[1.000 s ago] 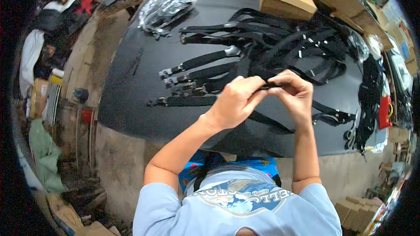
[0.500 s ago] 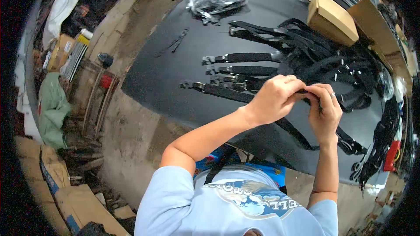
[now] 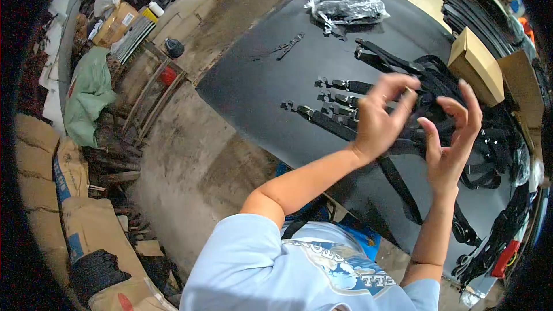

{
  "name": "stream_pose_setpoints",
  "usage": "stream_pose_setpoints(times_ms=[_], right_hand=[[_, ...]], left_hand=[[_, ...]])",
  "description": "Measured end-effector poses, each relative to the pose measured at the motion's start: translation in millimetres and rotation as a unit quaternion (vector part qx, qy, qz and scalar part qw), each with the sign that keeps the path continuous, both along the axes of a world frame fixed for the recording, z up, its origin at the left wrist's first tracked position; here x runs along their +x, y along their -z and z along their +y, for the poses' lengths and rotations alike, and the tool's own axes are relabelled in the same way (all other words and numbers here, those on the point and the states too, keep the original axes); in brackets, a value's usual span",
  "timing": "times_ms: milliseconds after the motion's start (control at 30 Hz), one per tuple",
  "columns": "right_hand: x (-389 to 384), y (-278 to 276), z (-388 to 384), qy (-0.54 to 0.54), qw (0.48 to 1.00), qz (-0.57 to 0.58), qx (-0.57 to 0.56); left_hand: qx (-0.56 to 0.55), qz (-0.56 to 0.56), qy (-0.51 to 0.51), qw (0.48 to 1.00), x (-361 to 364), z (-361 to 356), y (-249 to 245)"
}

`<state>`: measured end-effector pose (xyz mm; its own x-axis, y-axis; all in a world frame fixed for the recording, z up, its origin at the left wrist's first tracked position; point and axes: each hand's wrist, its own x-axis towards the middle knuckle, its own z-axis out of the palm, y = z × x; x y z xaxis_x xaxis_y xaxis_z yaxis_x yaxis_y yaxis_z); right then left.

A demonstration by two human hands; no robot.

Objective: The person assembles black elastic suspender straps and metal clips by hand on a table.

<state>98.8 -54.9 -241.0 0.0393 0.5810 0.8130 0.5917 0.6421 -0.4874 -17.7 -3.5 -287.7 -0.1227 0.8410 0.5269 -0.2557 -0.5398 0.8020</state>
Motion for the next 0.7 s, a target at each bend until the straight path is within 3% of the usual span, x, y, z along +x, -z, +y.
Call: stream_pose_setpoints(times_ms=[100,167,300,400,433,467,500,567,633,700], right_hand=[[11,1,3,0.05,0.997,-0.035,-0.043],[24,10,-1,0.079,0.987,-0.099,-0.094],[44,28,-17,0.101,0.97,-0.144,-0.167],[49,28,-23,0.11,0.966,-0.142,-0.188],[50,27,-25,0.113,0.964,-0.138,-0.199],[51,27,-25,0.115,0.963,-0.138,-0.2],[54,28,-24,0.11,0.964,-0.154,-0.186],[56,28,-22,0.113,0.964,-0.171,-0.172],[54,28,-20,0.089,0.965,-0.174,-0.175],[51,32,-14,0.069,0.968,-0.176,-0.166]], left_hand=[[-0.106,-0.164,0.011,0.981,-33,44,16],[-0.203,-0.003,-0.054,0.978,-75,64,31],[-0.281,0.185,0.03,0.941,-135,95,72],[-0.227,0.221,-0.114,0.942,-173,130,74],[-0.11,0.322,-0.237,0.91,-193,152,86],[-0.128,0.363,-0.272,0.882,-211,168,87],[-0.063,0.457,-0.331,0.823,-233,182,97],[-0.117,0.556,-0.323,0.757,-266,201,113],[-0.222,0.549,-0.187,0.783,-278,202,101],[-0.216,0.582,-0.212,0.755,-274,199,98]])
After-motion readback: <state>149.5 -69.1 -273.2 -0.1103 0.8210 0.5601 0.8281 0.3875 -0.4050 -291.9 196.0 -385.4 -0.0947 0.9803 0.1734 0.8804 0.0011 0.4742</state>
